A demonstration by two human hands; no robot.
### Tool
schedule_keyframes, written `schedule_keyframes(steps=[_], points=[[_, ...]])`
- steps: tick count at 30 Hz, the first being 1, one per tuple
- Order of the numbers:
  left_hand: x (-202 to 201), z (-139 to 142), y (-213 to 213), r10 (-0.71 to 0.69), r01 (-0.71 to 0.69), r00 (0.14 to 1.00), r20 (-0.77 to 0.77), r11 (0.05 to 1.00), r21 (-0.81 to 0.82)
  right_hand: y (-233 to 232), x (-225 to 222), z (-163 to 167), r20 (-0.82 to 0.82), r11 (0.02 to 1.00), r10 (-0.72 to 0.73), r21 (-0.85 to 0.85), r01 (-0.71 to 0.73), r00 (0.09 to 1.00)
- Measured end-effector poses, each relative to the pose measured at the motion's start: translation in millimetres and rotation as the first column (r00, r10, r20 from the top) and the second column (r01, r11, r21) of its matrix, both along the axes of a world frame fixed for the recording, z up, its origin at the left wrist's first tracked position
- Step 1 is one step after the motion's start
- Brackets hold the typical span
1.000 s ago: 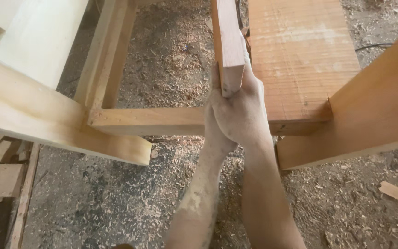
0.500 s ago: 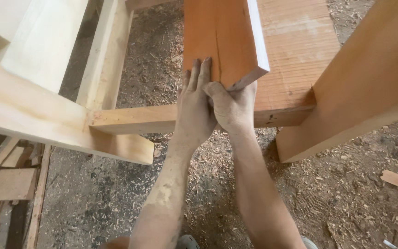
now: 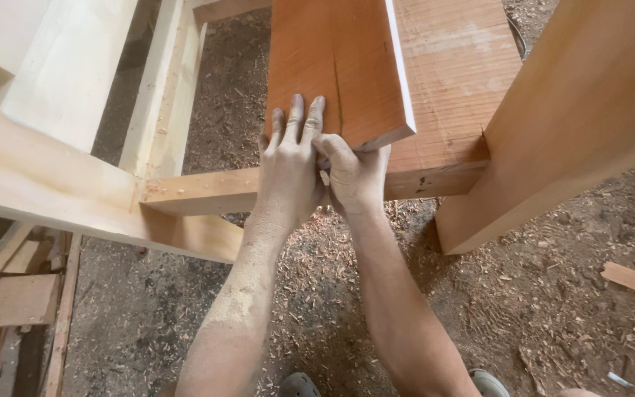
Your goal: The person kneels on the floor and repeatedly fits a wooden plank into a slot in a larger wooden frame, checking alignment and making small adjustments. The person uses a hammer to tap the plank into place.
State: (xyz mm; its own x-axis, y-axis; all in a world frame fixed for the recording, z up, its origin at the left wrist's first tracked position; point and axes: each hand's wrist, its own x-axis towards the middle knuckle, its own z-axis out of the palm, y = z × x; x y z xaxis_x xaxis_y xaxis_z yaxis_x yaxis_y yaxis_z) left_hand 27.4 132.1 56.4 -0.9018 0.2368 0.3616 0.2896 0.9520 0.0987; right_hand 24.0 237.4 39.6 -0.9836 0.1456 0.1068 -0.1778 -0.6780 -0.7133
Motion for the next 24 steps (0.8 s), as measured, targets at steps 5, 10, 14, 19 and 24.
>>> schedule_keyframes(steps=[5, 10, 14, 19, 24], points=[[0, 5, -19, 0.031, -0.021, 0.997, 0.067, 0.991, -0.134, -16, 8, 8, 0.092, 0.993, 0.016, -0.116, -0.006, 0.996], [-5, 18, -34, 0.029, -0.017, 0.998, 0.054, 0.979, -0.204, -33, 2, -3, 0.145, 0.98, 0.088, -0.188, -0.06, 0.985], [-12, 28, -52, 0.097, -0.062, 0.986, 0.137, 0.969, -0.241, -56, -14, -24, 0.102, 0.943, 0.191, -0.295, -0.154, 0.976], [-16, 13, -75, 0.087, -0.057, 0.992, 0.095, 0.957, -0.283, -79, -20, -38, 0.099, 0.864, 0.386, -0.388, -0.321, 0.917], [-16, -3, -63, 0.018, 0.005, 0.996, 0.084, 0.966, -0.26, -60, 5, -29, 0.239, 0.85, 0.388, -0.466, -0.245, 0.89]])
